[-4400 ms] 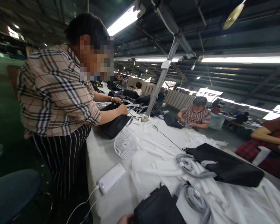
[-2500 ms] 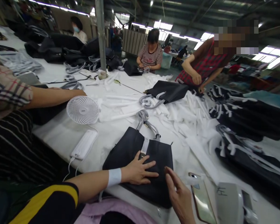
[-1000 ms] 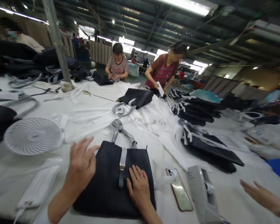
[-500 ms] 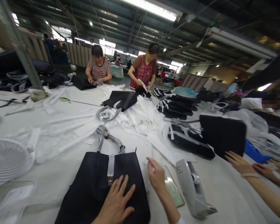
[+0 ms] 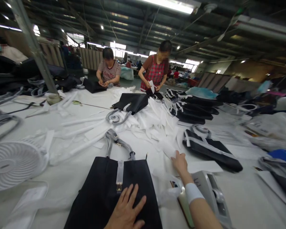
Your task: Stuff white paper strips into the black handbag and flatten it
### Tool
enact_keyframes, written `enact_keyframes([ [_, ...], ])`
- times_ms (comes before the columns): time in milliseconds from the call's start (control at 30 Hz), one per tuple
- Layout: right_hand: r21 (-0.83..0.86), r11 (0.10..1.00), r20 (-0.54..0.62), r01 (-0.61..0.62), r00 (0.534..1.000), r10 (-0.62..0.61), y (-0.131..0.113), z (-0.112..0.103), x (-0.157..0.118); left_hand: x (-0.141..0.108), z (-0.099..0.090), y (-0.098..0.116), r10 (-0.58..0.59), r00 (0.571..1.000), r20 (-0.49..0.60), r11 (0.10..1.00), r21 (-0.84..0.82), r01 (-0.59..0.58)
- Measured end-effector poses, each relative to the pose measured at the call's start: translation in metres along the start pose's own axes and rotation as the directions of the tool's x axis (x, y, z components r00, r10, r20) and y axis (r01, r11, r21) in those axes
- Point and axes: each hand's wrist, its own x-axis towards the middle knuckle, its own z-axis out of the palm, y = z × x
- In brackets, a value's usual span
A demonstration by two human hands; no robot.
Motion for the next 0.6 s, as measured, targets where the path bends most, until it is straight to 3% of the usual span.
enact_keyframes([
  [133, 0.037, 0.999, -0.052, 0.037, 0.998, -0.035, 0.003, -0.021, -0.005, -0.002, -0.010, 0.004, -0.037, 0.999, 0.030, 0.997, -0.069, 0.039],
  [267, 0.113, 0.990, -0.171, 0.087, 0.983, -0.067, 0.001, -0.052, -0.015, -0.005, -0.007, 0.003, -0.042, 0.999, 0.023, 0.995, -0.094, 0.044],
  [467, 0.323, 0.931, -0.320, 0.170, 0.945, -0.062, -0.024, -0.101, -0.045, -0.005, -0.004, 0.003, -0.038, 0.999, -0.005, 0.994, -0.102, 0.037],
  [533, 0.517, 0.833, -0.350, 0.198, 0.937, -0.006, -0.039, -0.117, -0.063, -0.006, -0.004, 0.004, -0.045, 0.999, -0.010, 0.994, -0.102, 0.044],
  [600, 0.730, 0.643, -0.345, 0.230, 0.937, 0.057, -0.054, -0.128, -0.085, -0.006, -0.005, 0.004, -0.056, 0.998, -0.012, 0.993, -0.104, 0.054],
])
